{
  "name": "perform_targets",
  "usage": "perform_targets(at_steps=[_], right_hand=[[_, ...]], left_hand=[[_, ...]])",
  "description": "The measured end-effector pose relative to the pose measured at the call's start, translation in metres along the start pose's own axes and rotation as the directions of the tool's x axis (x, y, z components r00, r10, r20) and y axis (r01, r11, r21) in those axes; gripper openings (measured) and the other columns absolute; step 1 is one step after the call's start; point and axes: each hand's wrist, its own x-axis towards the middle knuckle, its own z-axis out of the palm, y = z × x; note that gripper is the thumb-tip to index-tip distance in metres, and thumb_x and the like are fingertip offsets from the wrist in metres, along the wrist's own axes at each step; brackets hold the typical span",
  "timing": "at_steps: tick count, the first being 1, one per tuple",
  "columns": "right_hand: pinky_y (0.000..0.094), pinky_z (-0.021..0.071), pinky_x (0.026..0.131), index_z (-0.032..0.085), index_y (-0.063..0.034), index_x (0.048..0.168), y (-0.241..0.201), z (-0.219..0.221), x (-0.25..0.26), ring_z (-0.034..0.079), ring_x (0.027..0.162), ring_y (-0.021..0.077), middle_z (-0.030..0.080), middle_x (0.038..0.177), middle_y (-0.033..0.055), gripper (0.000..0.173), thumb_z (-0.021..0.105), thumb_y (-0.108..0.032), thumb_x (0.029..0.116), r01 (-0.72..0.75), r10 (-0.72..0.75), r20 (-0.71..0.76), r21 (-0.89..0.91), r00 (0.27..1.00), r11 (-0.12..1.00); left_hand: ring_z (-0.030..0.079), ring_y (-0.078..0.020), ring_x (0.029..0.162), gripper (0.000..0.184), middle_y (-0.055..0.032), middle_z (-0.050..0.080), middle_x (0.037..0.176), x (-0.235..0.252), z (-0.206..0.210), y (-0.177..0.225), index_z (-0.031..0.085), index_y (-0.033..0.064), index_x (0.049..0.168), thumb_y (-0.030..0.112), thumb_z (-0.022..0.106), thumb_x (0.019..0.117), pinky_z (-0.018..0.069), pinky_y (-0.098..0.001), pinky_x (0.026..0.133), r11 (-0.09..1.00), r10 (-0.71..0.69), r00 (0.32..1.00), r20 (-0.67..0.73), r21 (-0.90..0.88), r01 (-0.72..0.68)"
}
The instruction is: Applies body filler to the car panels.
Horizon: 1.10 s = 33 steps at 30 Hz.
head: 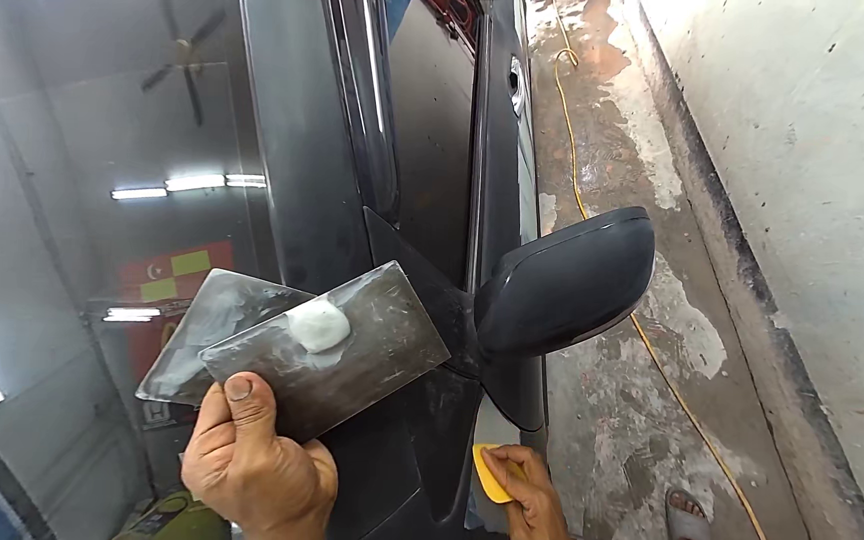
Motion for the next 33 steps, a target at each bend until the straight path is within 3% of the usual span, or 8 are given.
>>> perform_targets(at_steps=[4, 9, 15, 23, 28, 33], right_hand=[[0.0337, 0.0549, 0.097, 0.077, -0.0103, 0.121, -0.001, -0.016, 0.009, 0.064, 0.111, 0.0171, 0.070, 0.117, 0.0086, 0.037, 0.058, 0.004, 0.0923, -0.079, 0.081, -0.086, 0.025, 0.993, 0.997], [0.0294, 0.0537, 0.097, 0.073, -0.0122, 0.128, -0.010, -0.002, 0.029, 0.062, 0.112, 0.0140, 0.067, 0.120, 0.0084, 0.040, 0.056, -0.001, 0.0943, -0.173, 0.173, -0.179, 0.018, 0.968, 0.985], [0.0334, 0.0529, 0.096, 0.072, -0.0140, 0.130, -0.022, 0.008, 0.047, 0.061, 0.114, 0.0176, 0.066, 0.124, 0.0091, 0.039, 0.056, -0.006, 0.0953, -0.257, 0.257, -0.197, 0.028, 0.946, 0.966], [0.0349, 0.0527, 0.096, 0.072, -0.0134, 0.130, -0.026, 0.017, 0.051, 0.061, 0.113, 0.0192, 0.065, 0.124, 0.0108, 0.040, 0.057, -0.006, 0.0942, -0.263, 0.257, -0.189, -0.005, 0.948, 0.965], [0.0347, 0.0556, 0.095, 0.074, -0.0135, 0.128, -0.018, 0.020, 0.040, 0.063, 0.113, 0.0195, 0.066, 0.123, 0.0105, 0.043, 0.058, 0.000, 0.0900, -0.159, 0.150, -0.172, -0.038, 0.974, 0.987], [0.0387, 0.0514, 0.105, 0.076, -0.0124, 0.124, 0.000, 0.008, 0.012, 0.061, 0.122, 0.0242, 0.068, 0.124, 0.0137, 0.040, 0.059, 0.004, 0.0910, 0.039, -0.040, -0.030, -0.035, 0.999, 0.999]], left_hand=[[0.069, -0.0009, 0.085, 0.021, 0.0099, 0.069, 0.089, 0.001, 0.000, -0.001, 0.062, 0.0088, 0.106, 0.010, 0.041, 0.1075, 0.0585, -0.0206, 0.082, 1.000, 0.005, 1.000, -0.003, 0.001, -0.005], [0.068, -0.0005, 0.085, 0.022, 0.0102, 0.069, 0.088, 0.001, 0.000, 0.000, 0.062, 0.0090, 0.106, 0.010, 0.041, 0.1076, 0.0580, -0.0203, 0.082, 1.000, 0.004, 1.000, -0.001, 0.010, -0.004], [0.068, -0.0001, 0.084, 0.022, 0.0108, 0.069, 0.088, 0.001, 0.001, 0.000, 0.062, 0.0088, 0.104, 0.009, 0.040, 0.1071, 0.0581, -0.0202, 0.082, 1.000, 0.013, 1.000, -0.002, 0.016, -0.013], [0.069, -0.0006, 0.083, 0.023, 0.0103, 0.069, 0.087, 0.000, 0.001, 0.001, 0.063, 0.0087, 0.104, 0.009, 0.040, 0.1072, 0.0584, -0.0201, 0.081, 1.000, 0.012, 1.000, -0.001, 0.002, -0.012], [0.069, -0.0003, 0.083, 0.023, 0.0104, 0.069, 0.087, 0.000, 0.001, 0.002, 0.063, 0.0088, 0.104, 0.009, 0.040, 0.1073, 0.0584, -0.0196, 0.079, 1.000, 0.008, 1.000, -0.008, 0.007, -0.008], [0.069, -0.0005, 0.083, 0.023, 0.0098, 0.069, 0.087, 0.000, 0.003, 0.003, 0.062, 0.0080, 0.105, 0.009, 0.039, 0.1076, 0.0586, -0.0197, 0.080, 1.000, -0.002, 1.000, -0.014, -0.008, 0.002]])
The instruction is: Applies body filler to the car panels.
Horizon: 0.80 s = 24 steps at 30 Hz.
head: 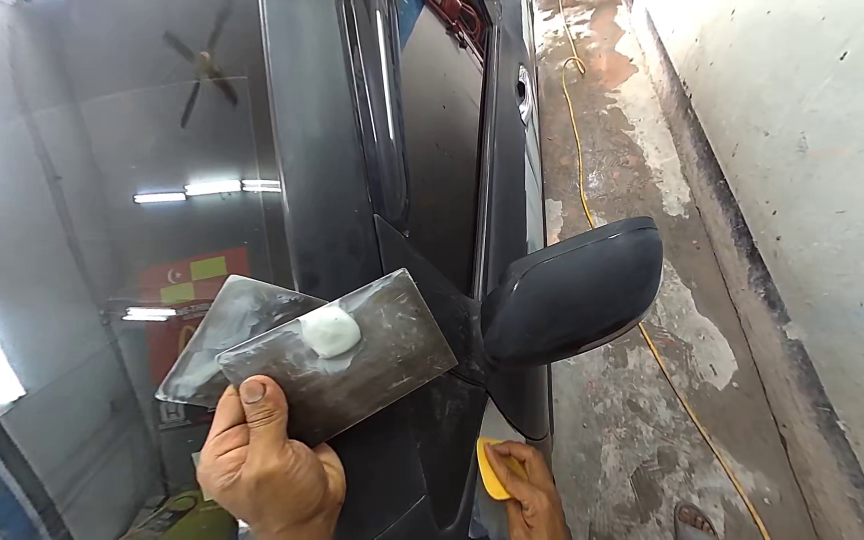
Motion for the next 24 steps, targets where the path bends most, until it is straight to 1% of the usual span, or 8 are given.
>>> perform_targets(at_steps=[3, 7, 10, 13, 16, 19, 22, 24], right_hand=[[0.0397, 0.0493, 0.108, 0.077, -0.0127, 0.122, 0.007, -0.010, -0.012, 0.061, 0.123, 0.0253, 0.070, 0.122, 0.0139, 0.036, 0.059, 0.001, 0.0933, 0.057, -0.058, 0.078, 0.009, 0.995, 0.998], [0.0389, 0.0544, 0.100, 0.078, -0.0155, 0.119, 0.011, -0.048, -0.008, 0.065, 0.114, 0.0203, 0.072, 0.117, 0.0080, 0.034, 0.058, -0.001, 0.0958, 0.017, -0.023, 0.200, 0.031, 0.980, 0.999], [0.0317, 0.0547, 0.098, 0.076, -0.0067, 0.121, 0.014, -0.062, -0.011, 0.064, 0.111, 0.0160, 0.069, 0.117, 0.0115, 0.031, 0.059, 0.001, 0.0956, -0.123, 0.114, 0.082, 0.120, 0.990, 0.985], [0.0254, 0.0538, 0.096, 0.073, -0.0038, 0.125, 0.019, -0.064, -0.012, 0.063, 0.110, 0.0119, 0.065, 0.120, 0.0127, 0.032, 0.057, 0.000, 0.0978, -0.227, 0.230, 0.002, 0.168, 0.973, 0.959], [0.0284, 0.0545, 0.097, 0.072, 0.0003, 0.120, 0.017, -0.062, -0.007, 0.064, 0.110, 0.0128, 0.066, 0.119, 0.0130, 0.027, 0.058, -0.002, 0.0972, -0.314, 0.325, -0.009, 0.231, 0.946, 0.921], [0.0308, 0.0582, 0.090, 0.071, 0.0019, 0.112, 0.017, -0.057, 0.004, 0.069, 0.100, 0.0137, 0.070, 0.110, 0.0109, 0.021, 0.060, -0.003, 0.0961, -0.392, 0.424, -0.032, 0.323, 0.905, 0.861], [0.0304, 0.0592, 0.089, 0.071, 0.0011, 0.113, 0.018, -0.058, 0.020, 0.070, 0.097, 0.0140, 0.072, 0.108, 0.0105, 0.021, 0.059, -0.004, 0.0965, -0.421, 0.474, -0.062, 0.367, 0.878, 0.829], [0.0296, 0.0587, 0.089, 0.071, -0.0009, 0.114, 0.020, -0.060, 0.027, 0.070, 0.098, 0.0131, 0.072, 0.108, 0.0094, 0.022, 0.059, -0.008, 0.0972, -0.423, 0.466, -0.070, 0.318, 0.882, 0.848]], left_hand=[[0.069, -0.0013, 0.084, 0.023, 0.0091, 0.069, 0.088, 0.001, -0.001, -0.001, 0.062, 0.0071, 0.107, 0.009, 0.040, 0.1078, 0.0589, -0.0201, 0.081, 1.000, -0.004, 1.000, 0.001, 0.002, 0.004], [0.069, -0.0019, 0.084, 0.023, 0.0086, 0.070, 0.089, 0.000, -0.002, -0.002, 0.063, 0.0071, 0.108, 0.011, 0.040, 0.1082, 0.0591, -0.0209, 0.081, 1.000, -0.009, 1.000, 0.015, -0.009, 0.009], [0.069, -0.0016, 0.084, 0.023, 0.0088, 0.070, 0.089, 0.000, -0.003, -0.003, 0.063, 0.0070, 0.108, 0.011, 0.041, 0.1082, 0.0589, -0.0208, 0.081, 1.000, -0.004, 1.000, 0.016, -0.001, 0.004], [0.069, -0.0012, 0.086, 0.022, 0.0093, 0.069, 0.090, 0.001, -0.003, -0.003, 0.062, 0.0071, 0.109, 0.010, 0.041, 0.1079, 0.0586, -0.0207, 0.082, 1.000, -0.005, 1.000, 0.011, 0.012, 0.005], [0.069, -0.0017, 0.085, 0.021, 0.0089, 0.070, 0.090, 0.000, -0.003, -0.002, 0.062, 0.0074, 0.109, 0.011, 0.041, 0.1081, 0.0588, -0.0210, 0.082, 1.000, -0.009, 1.000, 0.008, 0.007, 0.009], [0.069, -0.0017, 0.085, 0.022, 0.0088, 0.069, 0.090, 0.001, -0.003, -0.003, 0.063, 0.0076, 0.109, 0.011, 0.041, 0.1082, 0.0586, -0.0211, 0.083, 1.000, -0.008, 1.000, 0.019, 0.007, 0.008], [0.069, -0.0012, 0.085, 0.022, 0.0094, 0.069, 0.090, 0.001, -0.003, -0.003, 0.063, 0.0087, 0.108, 0.011, 0.042, 0.1080, 0.0584, -0.0209, 0.082, 1.000, -0.001, 1.000, 0.028, 0.012, 0.001], [0.069, -0.0017, 0.085, 0.021, 0.0090, 0.069, 0.090, 0.001, -0.003, -0.003, 0.063, 0.0087, 0.107, 0.011, 0.042, 0.1082, 0.0585, -0.0214, 0.082, 1.000, 0.000, 0.999, 0.032, 0.009, 0.000]])
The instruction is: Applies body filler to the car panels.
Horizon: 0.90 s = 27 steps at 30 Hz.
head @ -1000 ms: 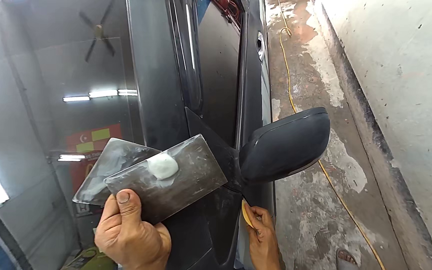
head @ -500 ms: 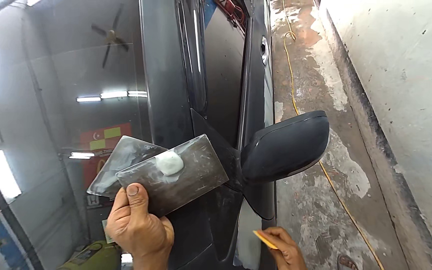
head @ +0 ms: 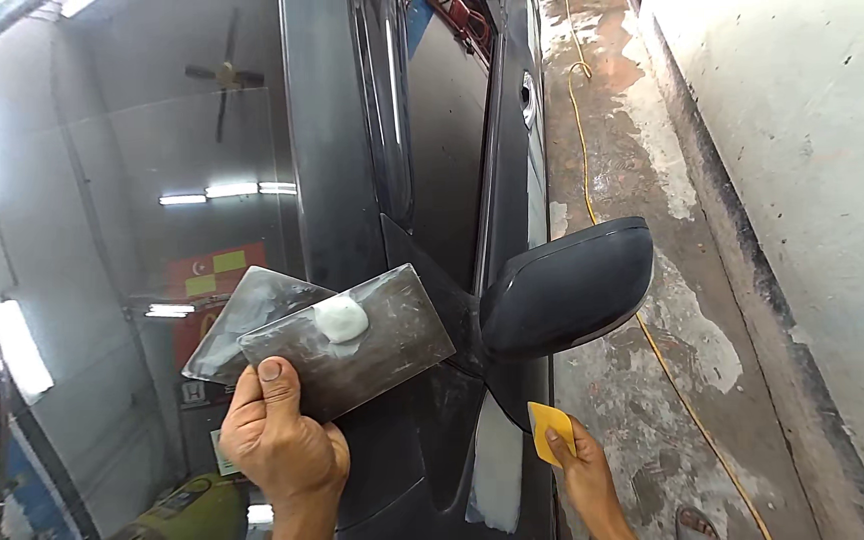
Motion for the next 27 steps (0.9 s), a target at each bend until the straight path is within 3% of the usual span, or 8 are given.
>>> perform_targets(at_steps=[4, 7, 13, 21, 25, 27], right_hand=[[0.0329, 0.0559, 0.094, 0.075, -0.0061, 0.117, 0.006, -0.002, -0.005, 0.067, 0.107, 0.0127, 0.071, 0.115, 0.0077, 0.027, 0.057, -0.010, 0.0969, 0.148, -0.141, 0.046, -0.206, 0.989, 0.967], [0.0333, 0.0570, 0.093, 0.074, -0.0110, 0.125, 0.017, 0.006, -0.019, 0.067, 0.109, 0.0129, 0.069, 0.121, 0.0074, 0.033, 0.056, -0.008, 0.0983, 0.163, -0.151, 0.062, -0.285, 0.987, 0.945], [0.0393, 0.0514, 0.100, 0.072, -0.0096, 0.129, 0.026, 0.032, -0.030, 0.062, 0.116, 0.0222, 0.067, 0.123, 0.0121, 0.038, 0.054, -0.004, 0.0958, 0.189, -0.208, -0.023, -0.326, 0.978, 0.926], [0.0443, 0.0536, 0.098, 0.068, -0.0010, 0.132, 0.028, 0.056, -0.051, 0.062, 0.115, 0.0319, 0.064, 0.126, 0.0217, 0.042, 0.058, -0.002, 0.0911, 0.206, -0.235, -0.013, -0.437, 0.972, 0.876], [0.0424, 0.0541, 0.100, 0.072, -0.0025, 0.128, 0.043, 0.035, -0.067, 0.064, 0.115, 0.0305, 0.066, 0.124, 0.0204, 0.039, 0.059, 0.002, 0.0910, 0.278, -0.266, 0.089, -0.417, 0.960, 0.865], [0.0417, 0.0530, 0.101, 0.074, -0.0040, 0.124, 0.044, 0.024, -0.065, 0.064, 0.114, 0.0276, 0.068, 0.120, 0.0175, 0.035, 0.057, 0.002, 0.0934, 0.263, -0.258, 0.064, -0.374, 0.964, 0.889]], left_hand=[[0.069, -0.0020, 0.087, 0.021, 0.0087, 0.070, 0.091, 0.000, 0.000, 0.000, 0.063, 0.0081, 0.109, 0.011, 0.042, 0.1082, 0.0584, -0.0218, 0.083, 1.000, -0.008, 1.000, -0.009, 0.000, 0.008], [0.069, -0.0018, 0.087, 0.020, 0.0090, 0.069, 0.091, 0.000, -0.001, -0.001, 0.063, 0.0089, 0.108, 0.011, 0.043, 0.1080, 0.0582, -0.0217, 0.083, 1.000, -0.002, 1.000, -0.008, 0.006, 0.002], [0.068, -0.0012, 0.085, 0.021, 0.0101, 0.068, 0.089, 0.000, -0.001, 0.000, 0.063, 0.0107, 0.104, 0.012, 0.042, 0.1080, 0.0580, -0.0210, 0.082, 1.000, 0.004, 1.000, -0.002, 0.024, -0.003], [0.068, -0.0013, 0.085, 0.021, 0.0105, 0.068, 0.089, 0.000, 0.000, 0.000, 0.063, 0.0113, 0.104, 0.012, 0.043, 0.1079, 0.0580, -0.0215, 0.082, 1.000, 0.011, 1.000, 0.000, 0.029, -0.011], [0.068, -0.0011, 0.087, 0.021, 0.0108, 0.069, 0.091, 0.000, -0.001, -0.001, 0.063, 0.0113, 0.105, 0.012, 0.042, 0.1081, 0.0576, -0.0216, 0.084, 1.000, 0.009, 1.000, -0.001, 0.030, -0.009], [0.068, -0.0011, 0.087, 0.021, 0.0108, 0.069, 0.091, 0.000, -0.001, -0.001, 0.062, 0.0114, 0.105, 0.012, 0.042, 0.1080, 0.0576, -0.0216, 0.084, 0.999, 0.011, 1.000, -0.004, 0.031, -0.011]])
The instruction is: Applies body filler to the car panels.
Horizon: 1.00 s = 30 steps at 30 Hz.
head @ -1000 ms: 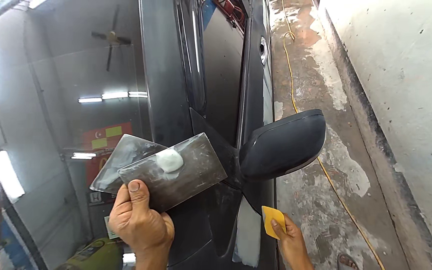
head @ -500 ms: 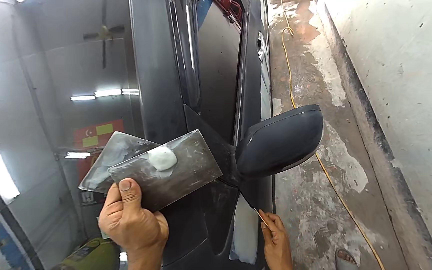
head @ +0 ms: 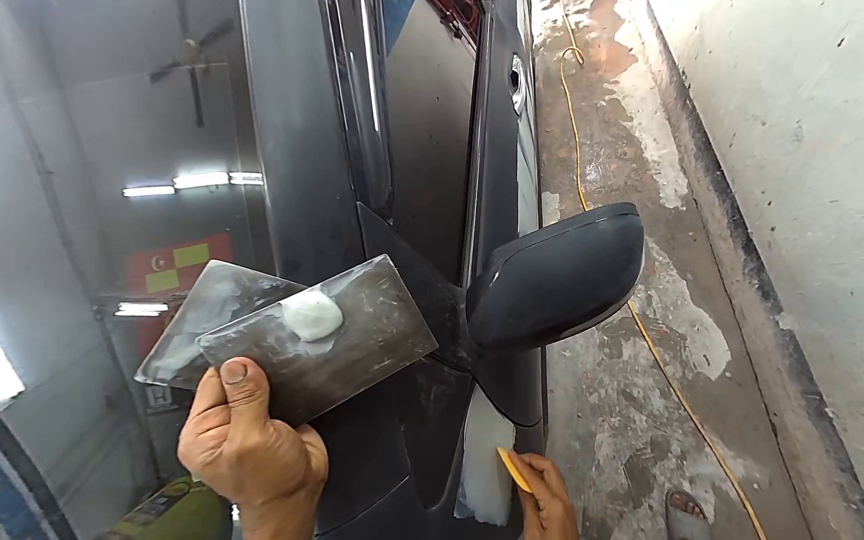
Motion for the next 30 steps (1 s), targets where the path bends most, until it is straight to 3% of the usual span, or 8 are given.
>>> perform_targets(at_steps=[3, 8, 11, 15, 22, 27, 30], right_hand=[[0.0385, 0.0524, 0.101, 0.073, -0.0073, 0.126, 0.005, -0.001, 0.012, 0.063, 0.115, 0.0240, 0.068, 0.122, 0.0141, 0.037, 0.055, 0.001, 0.0946, -0.007, 0.006, -0.066, -0.023, 0.998, 1.000], [0.0424, 0.0527, 0.099, 0.073, -0.0114, 0.129, -0.001, 0.012, 0.030, 0.063, 0.116, 0.0256, 0.068, 0.124, 0.0126, 0.042, 0.054, -0.001, 0.0931, 0.018, -0.025, -0.084, -0.072, 0.996, 0.997], [0.0455, 0.0533, 0.099, 0.075, -0.0097, 0.125, -0.001, 0.014, 0.021, 0.064, 0.116, 0.0288, 0.069, 0.123, 0.0136, 0.044, 0.055, 0.005, 0.0886, 0.092, -0.094, -0.041, -0.046, 0.995, 0.995], [0.0443, 0.0504, 0.105, 0.076, -0.0121, 0.124, 0.009, 0.002, 0.003, 0.062, 0.121, 0.0282, 0.070, 0.122, 0.0122, 0.046, 0.054, 0.009, 0.0893, 0.162, -0.161, 0.085, -0.006, 0.983, 0.987], [0.0445, 0.0529, 0.099, 0.075, -0.0100, 0.125, 0.003, 0.005, 0.022, 0.064, 0.115, 0.0273, 0.069, 0.122, 0.0127, 0.040, 0.056, 0.002, 0.0916, 0.066, -0.074, -0.082, -0.090, 0.994, 0.994], [0.0505, 0.0533, 0.093, 0.073, -0.0106, 0.129, -0.008, 0.019, 0.030, 0.064, 0.114, 0.0305, 0.068, 0.125, 0.0136, 0.045, 0.055, 0.001, 0.0890, 0.026, -0.036, -0.080, -0.129, 0.996, 0.991], [0.0485, 0.0530, 0.097, 0.074, -0.0114, 0.126, -0.007, 0.019, 0.021, 0.063, 0.117, 0.0299, 0.069, 0.124, 0.0125, 0.046, 0.055, 0.005, 0.0876, 0.084, -0.089, -0.043, -0.096, 0.995, 0.992]], left_hand=[[0.068, -0.0011, 0.087, 0.021, 0.0106, 0.069, 0.090, 0.000, 0.000, 0.000, 0.062, 0.0109, 0.106, 0.012, 0.042, 0.1083, 0.0576, -0.0217, 0.084, 1.000, 0.001, 1.000, 0.002, 0.005, -0.001], [0.068, -0.0005, 0.085, 0.021, 0.0115, 0.067, 0.088, 0.001, 0.000, 0.001, 0.062, 0.0121, 0.104, 0.012, 0.042, 0.1081, 0.0574, -0.0207, 0.082, 1.000, 0.005, 1.000, 0.006, 0.021, -0.005], [0.068, -0.0003, 0.084, 0.021, 0.0118, 0.067, 0.087, 0.000, 0.000, 0.001, 0.062, 0.0126, 0.103, 0.012, 0.042, 0.1083, 0.0575, -0.0205, 0.081, 1.000, 0.008, 1.000, 0.009, 0.021, -0.008], [0.068, -0.0007, 0.087, 0.019, 0.0113, 0.068, 0.089, 0.000, 0.000, 0.001, 0.062, 0.0121, 0.105, 0.012, 0.043, 0.1079, 0.0574, -0.0213, 0.083, 1.000, 0.003, 1.000, 0.008, 0.015, -0.003], [0.067, -0.0001, 0.086, 0.020, 0.0117, 0.067, 0.089, 0.001, -0.001, 0.000, 0.062, 0.0118, 0.105, 0.013, 0.043, 0.1080, 0.0571, -0.0208, 0.083, 1.000, 0.007, 1.000, 0.008, 0.022, -0.007], [0.068, -0.0004, 0.086, 0.020, 0.0117, 0.068, 0.089, 0.001, 0.000, 0.001, 0.062, 0.0126, 0.104, 0.013, 0.043, 0.1079, 0.0573, -0.0208, 0.082, 1.000, 0.009, 1.000, 0.010, 0.022, -0.009], [0.068, -0.0006, 0.086, 0.021, 0.0115, 0.068, 0.089, 0.000, 0.000, 0.001, 0.062, 0.0121, 0.104, 0.013, 0.042, 0.1082, 0.0573, -0.0213, 0.083, 1.000, 0.010, 1.000, 0.011, 0.024, -0.010]])
